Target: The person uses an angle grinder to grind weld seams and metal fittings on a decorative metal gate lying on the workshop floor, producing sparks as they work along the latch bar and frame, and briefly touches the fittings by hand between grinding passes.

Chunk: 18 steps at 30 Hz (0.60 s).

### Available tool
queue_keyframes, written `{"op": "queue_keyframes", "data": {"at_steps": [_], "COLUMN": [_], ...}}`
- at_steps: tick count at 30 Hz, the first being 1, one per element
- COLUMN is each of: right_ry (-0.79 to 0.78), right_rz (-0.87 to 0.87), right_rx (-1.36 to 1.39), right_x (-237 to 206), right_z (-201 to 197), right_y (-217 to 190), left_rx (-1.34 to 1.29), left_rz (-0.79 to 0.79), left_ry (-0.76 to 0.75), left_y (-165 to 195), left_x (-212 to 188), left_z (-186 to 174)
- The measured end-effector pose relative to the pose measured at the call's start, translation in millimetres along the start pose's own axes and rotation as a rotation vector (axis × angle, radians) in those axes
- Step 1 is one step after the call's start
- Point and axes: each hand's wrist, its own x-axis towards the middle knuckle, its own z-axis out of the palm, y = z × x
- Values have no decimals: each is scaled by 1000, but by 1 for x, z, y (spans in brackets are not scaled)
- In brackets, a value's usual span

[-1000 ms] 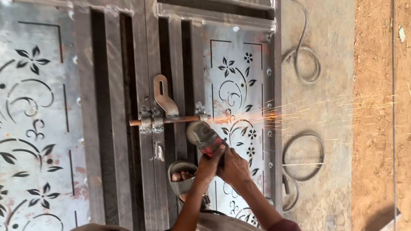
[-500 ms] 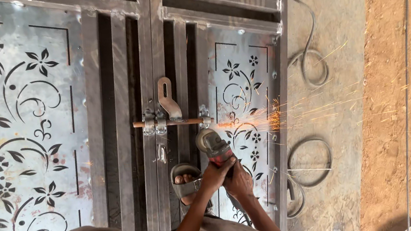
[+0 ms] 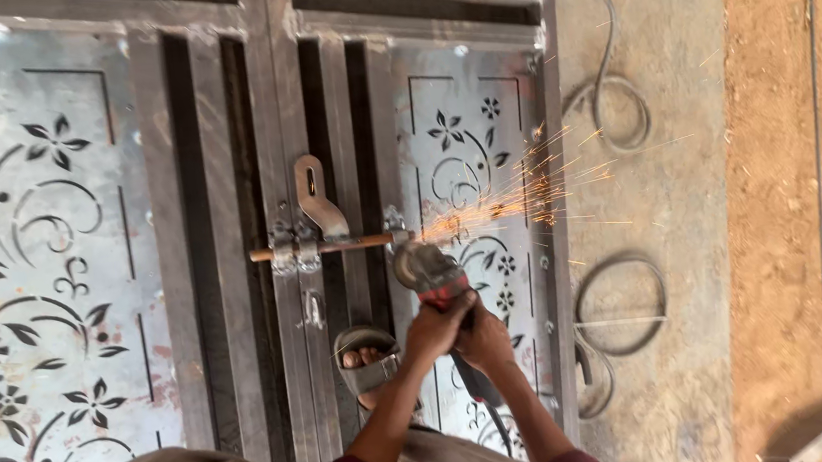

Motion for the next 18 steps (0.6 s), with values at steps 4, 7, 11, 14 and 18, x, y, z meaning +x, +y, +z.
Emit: {"op": "queue_keyframes", "data": {"at_steps": [4, 7, 11, 14, 18], "right_ry": [-56, -28, 15, 92, 261], "right_rz": [33, -22, 0, -29, -223], "right_rx": [113, 193, 121, 61, 72], "right_x": [5, 9, 15, 23, 39], "right_z": [-9, -11, -11, -15, -29], "right_y": [7, 11, 10, 6, 1], "left_rx": [57, 107, -41, -203, -547], "left_rz": [-70, -49, 59, 186, 205], "left_ry": [63, 102, 135, 65, -6], "left_y": [11, 12, 9, 17, 41], "left_x": [4, 10, 16, 20, 29], "left_z": [8, 15, 18, 18, 20]}}
